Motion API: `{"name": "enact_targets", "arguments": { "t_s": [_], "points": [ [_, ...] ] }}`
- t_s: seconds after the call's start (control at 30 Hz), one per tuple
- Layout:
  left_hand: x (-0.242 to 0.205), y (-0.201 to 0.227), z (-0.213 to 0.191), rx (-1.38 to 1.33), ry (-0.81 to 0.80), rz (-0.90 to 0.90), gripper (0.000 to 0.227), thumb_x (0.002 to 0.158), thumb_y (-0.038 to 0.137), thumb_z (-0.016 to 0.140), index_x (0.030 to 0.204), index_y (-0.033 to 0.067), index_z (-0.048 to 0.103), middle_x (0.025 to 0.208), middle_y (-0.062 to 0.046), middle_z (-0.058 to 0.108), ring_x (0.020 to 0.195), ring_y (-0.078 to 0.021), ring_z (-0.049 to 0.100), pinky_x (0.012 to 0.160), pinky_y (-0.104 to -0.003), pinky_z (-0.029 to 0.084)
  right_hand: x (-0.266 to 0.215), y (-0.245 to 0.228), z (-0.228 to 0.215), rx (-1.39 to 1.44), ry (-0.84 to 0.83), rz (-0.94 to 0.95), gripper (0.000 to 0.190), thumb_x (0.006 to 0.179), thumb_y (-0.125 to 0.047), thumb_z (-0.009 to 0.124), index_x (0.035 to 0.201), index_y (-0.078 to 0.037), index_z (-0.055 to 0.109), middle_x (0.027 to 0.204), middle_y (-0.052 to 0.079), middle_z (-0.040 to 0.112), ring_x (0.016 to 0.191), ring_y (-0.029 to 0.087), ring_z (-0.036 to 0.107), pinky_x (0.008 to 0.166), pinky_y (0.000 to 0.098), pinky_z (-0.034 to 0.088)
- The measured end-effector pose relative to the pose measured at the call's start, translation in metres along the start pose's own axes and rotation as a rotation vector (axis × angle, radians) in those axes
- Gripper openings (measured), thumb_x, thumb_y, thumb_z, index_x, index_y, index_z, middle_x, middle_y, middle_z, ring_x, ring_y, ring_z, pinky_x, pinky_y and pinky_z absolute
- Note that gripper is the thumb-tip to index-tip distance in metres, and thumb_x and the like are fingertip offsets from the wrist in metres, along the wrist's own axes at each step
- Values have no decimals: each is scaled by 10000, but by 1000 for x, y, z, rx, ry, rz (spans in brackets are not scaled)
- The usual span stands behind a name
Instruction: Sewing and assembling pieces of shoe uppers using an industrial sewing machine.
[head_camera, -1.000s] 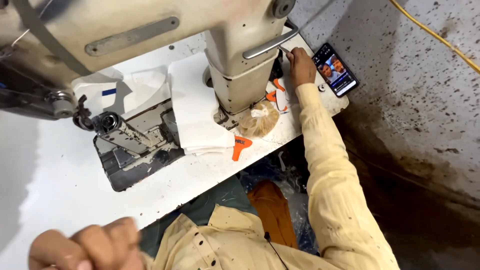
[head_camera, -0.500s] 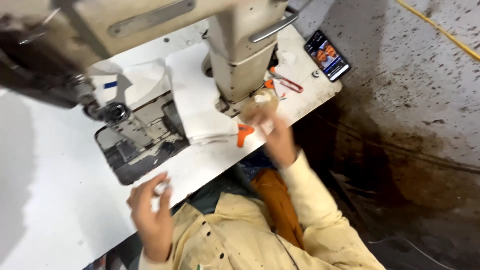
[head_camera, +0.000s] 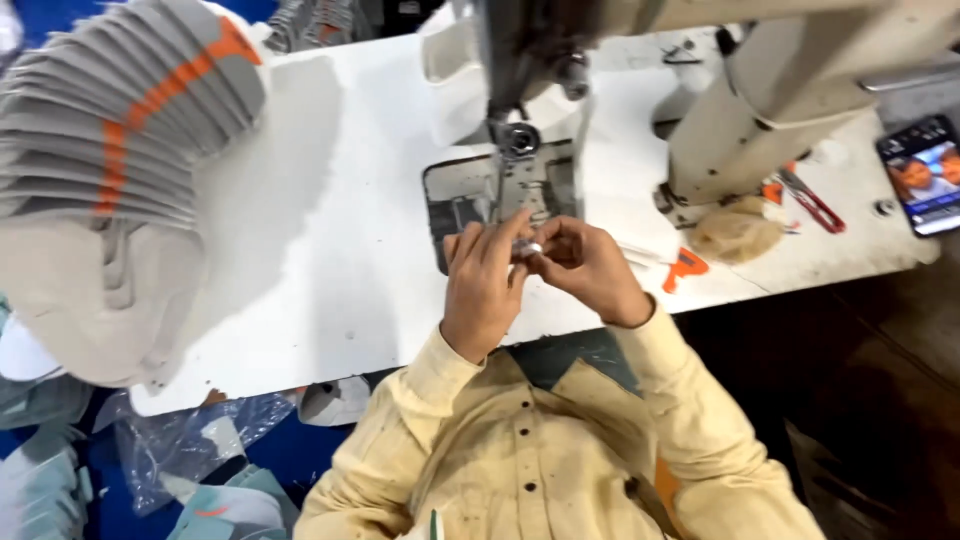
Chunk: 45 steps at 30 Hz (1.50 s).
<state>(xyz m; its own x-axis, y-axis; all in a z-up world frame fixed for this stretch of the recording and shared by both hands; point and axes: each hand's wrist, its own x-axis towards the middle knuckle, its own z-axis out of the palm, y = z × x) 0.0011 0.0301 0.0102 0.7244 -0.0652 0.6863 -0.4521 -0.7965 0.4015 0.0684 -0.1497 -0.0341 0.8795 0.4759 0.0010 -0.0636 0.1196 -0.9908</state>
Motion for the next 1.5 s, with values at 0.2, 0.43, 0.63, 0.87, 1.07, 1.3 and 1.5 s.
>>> {"name": "enact_targets", "arguments": {
  "t_s": [0.2,0.43,0.63,0.87,1.07,1.3,1.5],
  "points": [
    [-82,-126,-76,-1105,442,-757,474,1013,63,667,1479,34,581,1266,-88,654,952,-129,590,806,-279,485,14,-37,7,-22,-136,32,175,912,60,564,1054,-34,527,1036,48,693,1091,144,733,964,307,592],
    [-265,-220,-207,344,893,-393,79,1127,29,479,1096,-32,519,953,-66,547,799,-165,504,680,-257,426,18,-42,-12,-181,-178,23,201,915,9,627,1078,-47,523,975,20,641,948,119,672,848,281,550],
    [-110,-133,-65,-933,675,-783,270,1091,178,472,1235,39,654,953,-7,629,697,-76,512,630,-216,438,21,-51,6,-63,-280,4,190,915,0,620,1077,-49,533,952,11,604,892,105,618,773,275,513],
    [-9,-15,1,-604,-498,-460,246,993,101,624,1187,39,763,1033,-96,779,879,-131,732,796,-288,562,8,-66,1,-277,-257,-69,212,909,-1,632,1084,-58,528,992,5,565,890,79,603,792,248,531],
    [-138,-187,-64,-1639,516,-426,332,1336,225,479,1089,90,656,761,51,566,640,-46,455,617,-213,401,10,-64,-20,-259,-182,62,182,915,-25,613,1067,-70,524,907,2,589,689,71,512,565,239,459],
    [-233,-224,-140,-1448,1148,-592,263,1126,20,569,1329,186,547,850,47,564,648,-44,481,566,-164,376,25,-47,-23,-163,-269,-6,203,924,-4,609,1094,-73,521,946,-11,566,821,64,558,686,230,496],
    [-70,-54,-1,-1121,284,-643,436,1142,268,539,1502,30,604,1163,-130,776,694,-77,616,697,-245,523,18,-64,-1,-264,-288,-20,217,902,3,647,1090,-54,554,973,-11,603,872,65,620,780,227,524]
  ]
}}
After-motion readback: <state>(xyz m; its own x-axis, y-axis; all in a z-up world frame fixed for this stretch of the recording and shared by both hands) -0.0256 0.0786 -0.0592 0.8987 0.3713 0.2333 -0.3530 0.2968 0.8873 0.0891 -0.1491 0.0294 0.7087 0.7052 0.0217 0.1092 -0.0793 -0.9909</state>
